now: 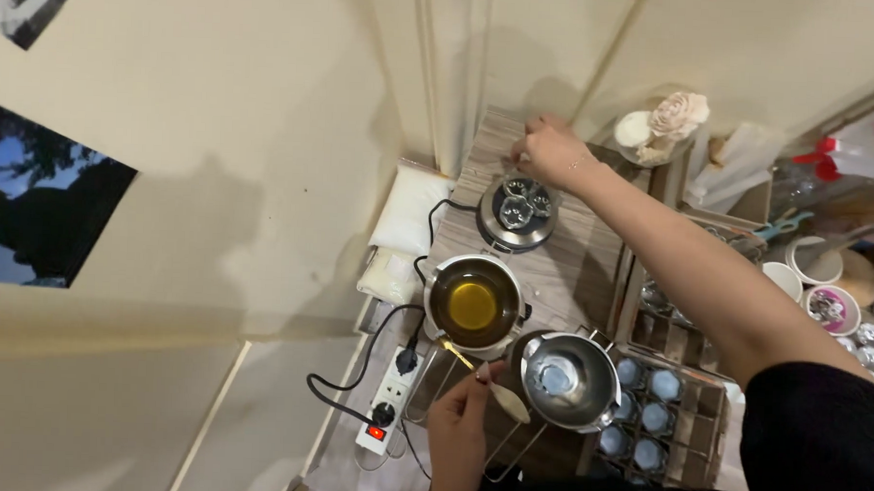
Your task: The recorder is preparing wicks and pouring melted wax into various silicone molds to create small candles.
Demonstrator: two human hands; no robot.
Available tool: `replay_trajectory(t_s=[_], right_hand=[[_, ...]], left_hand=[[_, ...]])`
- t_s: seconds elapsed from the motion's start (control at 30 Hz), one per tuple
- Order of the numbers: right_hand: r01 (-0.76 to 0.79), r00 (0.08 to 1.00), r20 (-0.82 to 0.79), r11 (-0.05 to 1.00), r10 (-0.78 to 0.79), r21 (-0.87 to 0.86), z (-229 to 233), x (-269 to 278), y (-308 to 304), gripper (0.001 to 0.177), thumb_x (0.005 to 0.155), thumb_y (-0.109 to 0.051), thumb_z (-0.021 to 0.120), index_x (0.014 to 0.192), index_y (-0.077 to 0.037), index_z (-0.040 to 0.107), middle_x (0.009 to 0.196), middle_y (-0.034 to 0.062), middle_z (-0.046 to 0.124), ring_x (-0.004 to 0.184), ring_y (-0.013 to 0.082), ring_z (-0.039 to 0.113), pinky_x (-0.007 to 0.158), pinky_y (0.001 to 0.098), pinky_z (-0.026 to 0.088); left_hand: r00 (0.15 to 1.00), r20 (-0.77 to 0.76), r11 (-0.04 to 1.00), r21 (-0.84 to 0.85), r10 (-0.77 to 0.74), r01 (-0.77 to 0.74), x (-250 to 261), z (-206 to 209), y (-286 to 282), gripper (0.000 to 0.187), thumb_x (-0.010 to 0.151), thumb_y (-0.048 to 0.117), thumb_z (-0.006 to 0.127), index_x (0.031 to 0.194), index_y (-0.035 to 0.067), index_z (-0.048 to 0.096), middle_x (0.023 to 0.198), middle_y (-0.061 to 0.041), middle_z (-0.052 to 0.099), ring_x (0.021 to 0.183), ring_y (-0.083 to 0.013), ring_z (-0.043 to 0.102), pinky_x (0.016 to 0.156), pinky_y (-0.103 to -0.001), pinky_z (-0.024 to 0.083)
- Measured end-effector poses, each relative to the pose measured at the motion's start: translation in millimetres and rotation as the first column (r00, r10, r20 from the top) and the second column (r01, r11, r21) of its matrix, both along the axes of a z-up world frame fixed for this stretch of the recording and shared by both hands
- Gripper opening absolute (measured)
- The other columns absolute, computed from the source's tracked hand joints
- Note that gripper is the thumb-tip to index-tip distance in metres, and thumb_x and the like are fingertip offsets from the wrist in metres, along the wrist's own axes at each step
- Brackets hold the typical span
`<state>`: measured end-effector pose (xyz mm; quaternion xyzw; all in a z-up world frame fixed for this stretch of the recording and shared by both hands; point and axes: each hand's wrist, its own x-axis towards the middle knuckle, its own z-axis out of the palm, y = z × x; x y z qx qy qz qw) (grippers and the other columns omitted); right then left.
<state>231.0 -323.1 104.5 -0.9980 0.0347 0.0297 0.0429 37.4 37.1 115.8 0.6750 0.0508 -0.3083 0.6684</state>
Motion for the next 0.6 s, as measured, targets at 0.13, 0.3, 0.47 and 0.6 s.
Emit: replay_trajectory(t_s=[0.13, 0.3, 0.47, 0.6], right_hand=[[-0.039, 0.998, -0.042, 0.996, 0.035, -0.082, -26.6, 7.3, -6.0, 0.017, 0.084, -0.023, 0.076, 0.099, -0.016, 0.081, 0.112, 0.0123, 0.065, 0.115, 0.0338, 0.056, 0.098, 0.0465, 0.049], [-0.083, 0.996, -0.035, 0.991, 0.080, -0.102, -30.5, 8.8, -5.3, 0.019, 0.080, -0.022, 0.077, 0.098, -0.017, 0.081, 0.111, 0.0112, 0.066, 0.111, 0.0327, 0.058, 0.099, 0.0452, 0.050], [-0.110, 0.994, -0.009, 0.988, 0.109, -0.112, -36.2, 10.0, -8.2, 0.016, 0.081, -0.022, 0.077, 0.095, -0.015, 0.082, 0.105, 0.0111, 0.068, 0.109, 0.0325, 0.061, 0.096, 0.0454, 0.051], [-0.150, 0.989, -0.017, 0.980, 0.149, -0.131, -34.9, 11.3, -6.4, 0.013, 0.081, -0.022, 0.076, 0.089, -0.013, 0.081, 0.103, 0.0106, 0.068, 0.109, 0.0322, 0.061, 0.094, 0.0450, 0.052]], left_hand=[[0.996, -0.090, 0.996, -0.088, 0.014, -0.022, 8.6, -1.7, -1.7, 0.035, 0.097, 0.023, 0.061, 0.112, -0.002, 0.080, 0.107, -0.011, 0.084, 0.100, -0.0130, 0.073, 0.092, -0.026, 0.054], [0.992, -0.124, 0.994, -0.106, -0.014, 0.001, 15.3, -4.3, -2.7, 0.035, 0.096, 0.024, 0.061, 0.112, -0.002, 0.080, 0.106, -0.010, 0.084, 0.101, -0.0131, 0.075, 0.094, -0.026, 0.054], [0.994, -0.100, 0.997, -0.074, -0.031, 0.024, 24.3, 3.8, -1.5, 0.037, 0.097, 0.025, 0.060, 0.112, -0.002, 0.081, 0.104, -0.010, 0.085, 0.100, -0.0128, 0.073, 0.093, -0.026, 0.053], [0.994, -0.096, 0.998, -0.052, -0.049, 0.045, 27.6, 9.2, -0.1, 0.040, 0.098, 0.029, 0.059, 0.111, -0.001, 0.081, 0.102, -0.010, 0.085, 0.098, -0.0121, 0.073, 0.093, -0.026, 0.052]])
